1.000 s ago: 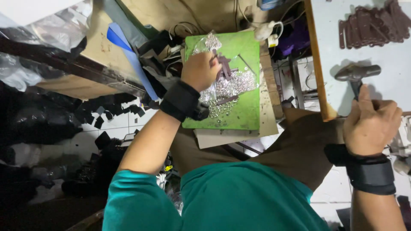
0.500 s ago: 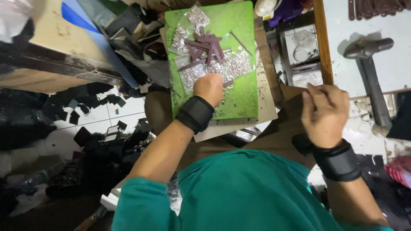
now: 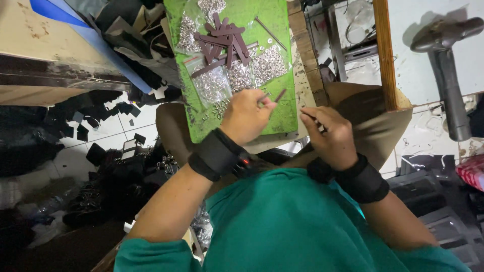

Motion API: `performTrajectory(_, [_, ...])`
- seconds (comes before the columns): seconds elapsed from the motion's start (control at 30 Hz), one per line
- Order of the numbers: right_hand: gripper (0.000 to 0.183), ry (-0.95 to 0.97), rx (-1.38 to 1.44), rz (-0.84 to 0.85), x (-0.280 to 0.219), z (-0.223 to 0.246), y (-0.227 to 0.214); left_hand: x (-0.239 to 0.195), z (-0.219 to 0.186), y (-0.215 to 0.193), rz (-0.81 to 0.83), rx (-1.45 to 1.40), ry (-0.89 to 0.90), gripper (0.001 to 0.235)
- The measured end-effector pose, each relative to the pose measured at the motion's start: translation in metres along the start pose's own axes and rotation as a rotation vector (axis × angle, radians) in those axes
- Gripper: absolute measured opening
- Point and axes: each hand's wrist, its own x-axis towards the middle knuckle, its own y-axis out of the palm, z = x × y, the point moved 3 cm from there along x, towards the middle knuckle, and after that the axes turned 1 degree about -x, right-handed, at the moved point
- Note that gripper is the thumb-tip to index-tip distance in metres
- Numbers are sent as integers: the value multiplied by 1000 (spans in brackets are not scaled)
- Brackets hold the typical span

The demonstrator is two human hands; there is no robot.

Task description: Assembling metal rivets onto small leather straps using a hammer.

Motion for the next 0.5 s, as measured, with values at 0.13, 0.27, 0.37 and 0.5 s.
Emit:
performTrajectory(0.13, [18, 226, 243, 29, -10, -20, 18, -4, -14, 27, -13, -84, -123, 15])
performTrajectory(0.27, [21, 406, 480, 34, -17, -51, 33, 1, -13, 42, 26, -192, -238, 10])
performTrajectory(0.37, [19, 453, 476, 25, -15, -62, 32, 4, -1, 47, -5, -187, -183, 19])
performTrajectory(0.5, [13, 485, 323, 29, -17, -79, 38, 4, -5, 16, -112, -277, 44, 26])
